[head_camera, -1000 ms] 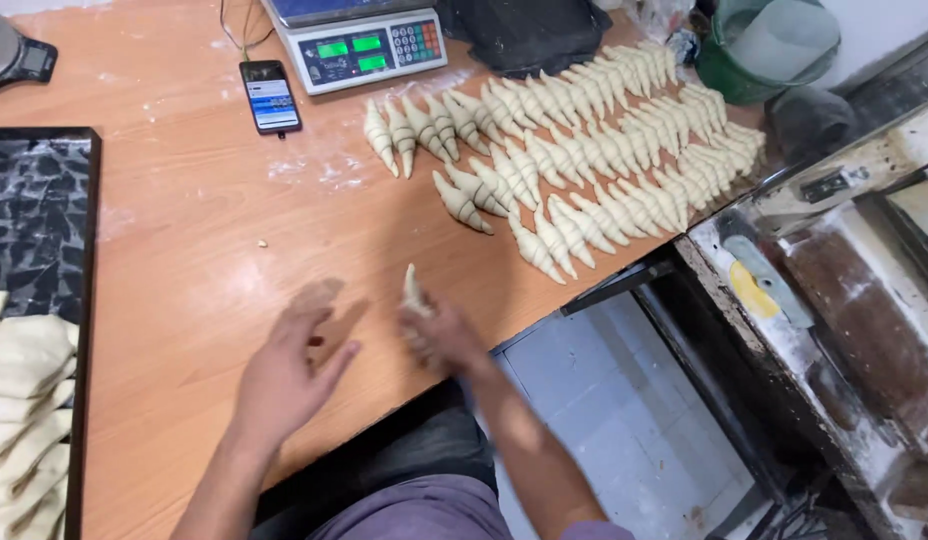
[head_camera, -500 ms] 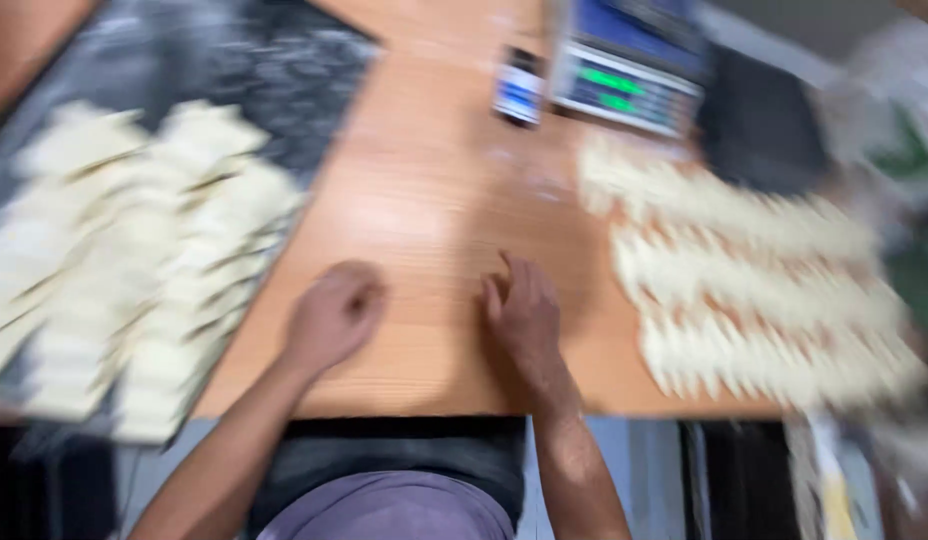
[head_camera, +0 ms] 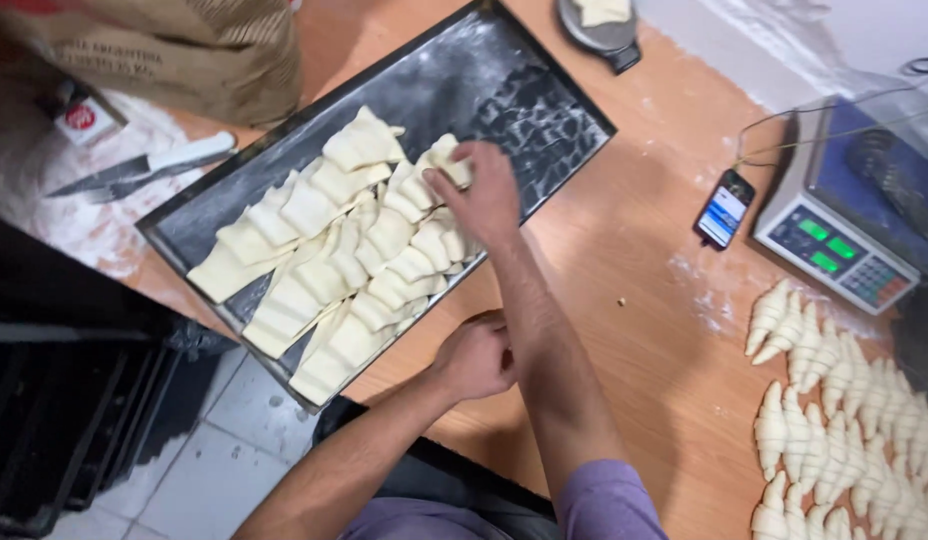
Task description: Rolling triangular pieces of dough into croissant shapes on a bakery workbench.
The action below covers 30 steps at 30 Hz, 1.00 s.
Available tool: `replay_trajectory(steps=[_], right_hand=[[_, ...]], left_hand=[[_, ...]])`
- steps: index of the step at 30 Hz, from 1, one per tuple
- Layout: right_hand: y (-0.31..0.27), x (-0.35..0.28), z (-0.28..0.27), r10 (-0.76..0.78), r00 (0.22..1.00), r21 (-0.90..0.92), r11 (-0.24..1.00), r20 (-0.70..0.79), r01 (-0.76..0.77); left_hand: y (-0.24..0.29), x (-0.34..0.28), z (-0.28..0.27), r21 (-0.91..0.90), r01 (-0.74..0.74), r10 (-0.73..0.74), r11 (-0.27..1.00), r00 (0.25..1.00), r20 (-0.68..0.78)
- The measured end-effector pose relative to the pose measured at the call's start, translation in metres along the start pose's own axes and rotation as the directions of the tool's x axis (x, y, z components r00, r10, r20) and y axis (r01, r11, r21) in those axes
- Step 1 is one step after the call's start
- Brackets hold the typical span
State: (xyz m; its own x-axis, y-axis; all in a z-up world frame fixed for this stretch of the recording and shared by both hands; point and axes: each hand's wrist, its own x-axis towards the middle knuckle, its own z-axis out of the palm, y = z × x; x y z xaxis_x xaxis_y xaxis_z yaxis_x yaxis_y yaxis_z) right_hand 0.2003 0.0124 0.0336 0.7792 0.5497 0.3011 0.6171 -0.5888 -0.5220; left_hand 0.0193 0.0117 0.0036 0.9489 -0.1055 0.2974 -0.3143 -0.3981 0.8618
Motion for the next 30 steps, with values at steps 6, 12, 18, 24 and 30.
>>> replay_trajectory(steps=[6, 12, 18, 24, 30], right_hand=[[0.060, 0.001, 0.013, 0.410, 0.905, 0.330, 0.875, -0.113, -0.355], [0.011, -0.061, -0.088, 0.249, 0.965, 0.618, 0.773, -0.087, -0.144], [0.002, -0.171, -0.133, 0.344, 0.938, 0.549, 0.777, 0.040, -0.308], [-0.064, -0.234, -0.153, -0.100, 0.993, 0.045, 0.994, 0.068, 0.097], [-0.031, -0.286, -0.124, -0.173, 0.984, -0.223, 0.961, -0.038, 0.161]], left_hand=[[-0.014, 0.001, 0.008, 0.016, -0.052, 0.052, 0.999, 0.999, -0.015], [-0.078, 0.007, 0.049, -0.897, 0.182, -0.335, 0.403, 0.941, 0.040], [0.006, -0.015, -0.003, -0.911, 0.179, -0.297, -0.371, 0.907, 0.299], [0.042, -0.050, 0.018, -0.904, 0.356, -0.226, -0.237, 0.885, 0.407], [0.028, -0.062, 0.058, -0.891, 0.442, -0.543, -0.101, 0.726, 0.422]])
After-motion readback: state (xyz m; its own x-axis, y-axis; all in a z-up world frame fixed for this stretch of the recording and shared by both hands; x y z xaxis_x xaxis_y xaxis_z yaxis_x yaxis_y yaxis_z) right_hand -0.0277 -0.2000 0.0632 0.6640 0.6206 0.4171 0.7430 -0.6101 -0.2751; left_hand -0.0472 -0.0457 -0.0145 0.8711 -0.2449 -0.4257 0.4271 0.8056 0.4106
